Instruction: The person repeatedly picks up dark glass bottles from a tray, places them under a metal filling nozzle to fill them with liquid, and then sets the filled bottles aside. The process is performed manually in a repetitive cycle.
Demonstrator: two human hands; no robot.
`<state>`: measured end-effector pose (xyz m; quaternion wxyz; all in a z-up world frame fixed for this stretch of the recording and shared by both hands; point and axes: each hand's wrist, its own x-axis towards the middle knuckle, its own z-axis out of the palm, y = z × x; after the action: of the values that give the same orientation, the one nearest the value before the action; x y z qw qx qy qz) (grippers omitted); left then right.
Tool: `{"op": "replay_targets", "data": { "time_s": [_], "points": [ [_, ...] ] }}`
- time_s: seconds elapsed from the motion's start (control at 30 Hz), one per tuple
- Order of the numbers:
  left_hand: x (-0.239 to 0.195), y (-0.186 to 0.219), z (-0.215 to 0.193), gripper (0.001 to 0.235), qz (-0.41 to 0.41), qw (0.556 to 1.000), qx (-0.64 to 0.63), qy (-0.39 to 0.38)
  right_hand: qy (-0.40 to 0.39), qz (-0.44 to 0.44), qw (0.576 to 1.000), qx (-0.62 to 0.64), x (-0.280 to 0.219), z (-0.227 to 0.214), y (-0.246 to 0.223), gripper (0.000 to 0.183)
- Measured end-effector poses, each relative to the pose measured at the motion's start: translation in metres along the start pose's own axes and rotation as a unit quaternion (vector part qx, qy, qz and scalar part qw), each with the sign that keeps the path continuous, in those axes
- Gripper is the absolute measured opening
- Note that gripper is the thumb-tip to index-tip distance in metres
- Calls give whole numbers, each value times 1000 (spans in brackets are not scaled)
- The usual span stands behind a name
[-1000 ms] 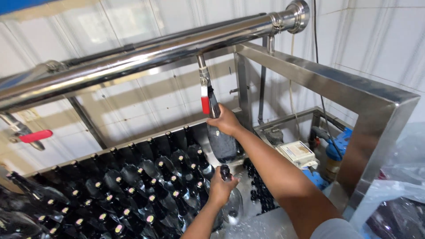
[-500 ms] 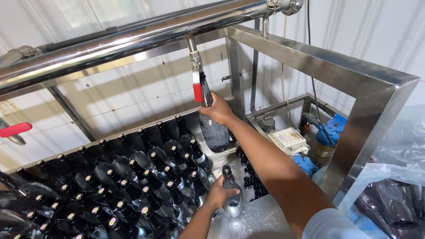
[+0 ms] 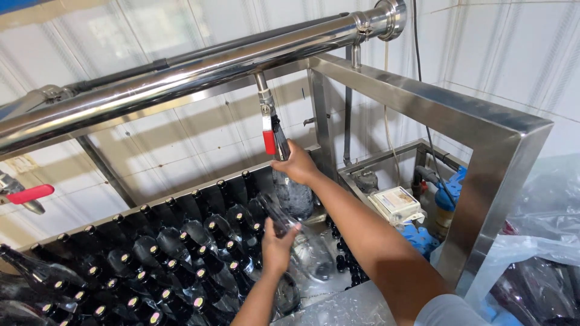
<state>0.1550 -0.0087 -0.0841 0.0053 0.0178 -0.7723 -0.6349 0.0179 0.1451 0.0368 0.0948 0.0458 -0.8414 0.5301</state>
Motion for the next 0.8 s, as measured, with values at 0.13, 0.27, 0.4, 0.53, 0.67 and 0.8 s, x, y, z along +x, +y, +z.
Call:
{"op": "replay_targets", "data": {
  "time_s": [0.13,0.27,0.4,0.53,0.67,0.8],
  "points": [
    [0,35,-14,67,78,995,-35,50,9,-26,1000,-1,4,2,4,121],
    [-13,86,-21,88,42,994,58,78,41,-91,994,52,15,-4,28,51],
    [-4,86,-29,86,58,988,121,76,43,-91,994,53,16,-1,29,49],
    [2,94,-27,86,68,982,156,83,45,-82,995,45,18,0,30,51],
    [9,100,-24,87,77,980,150,106,44,-71,996,41,18,-1,31,53],
    [24,102,-31,88,77,973,186,110,36,-78,995,58,21,-1,35,51]
  ]
}}
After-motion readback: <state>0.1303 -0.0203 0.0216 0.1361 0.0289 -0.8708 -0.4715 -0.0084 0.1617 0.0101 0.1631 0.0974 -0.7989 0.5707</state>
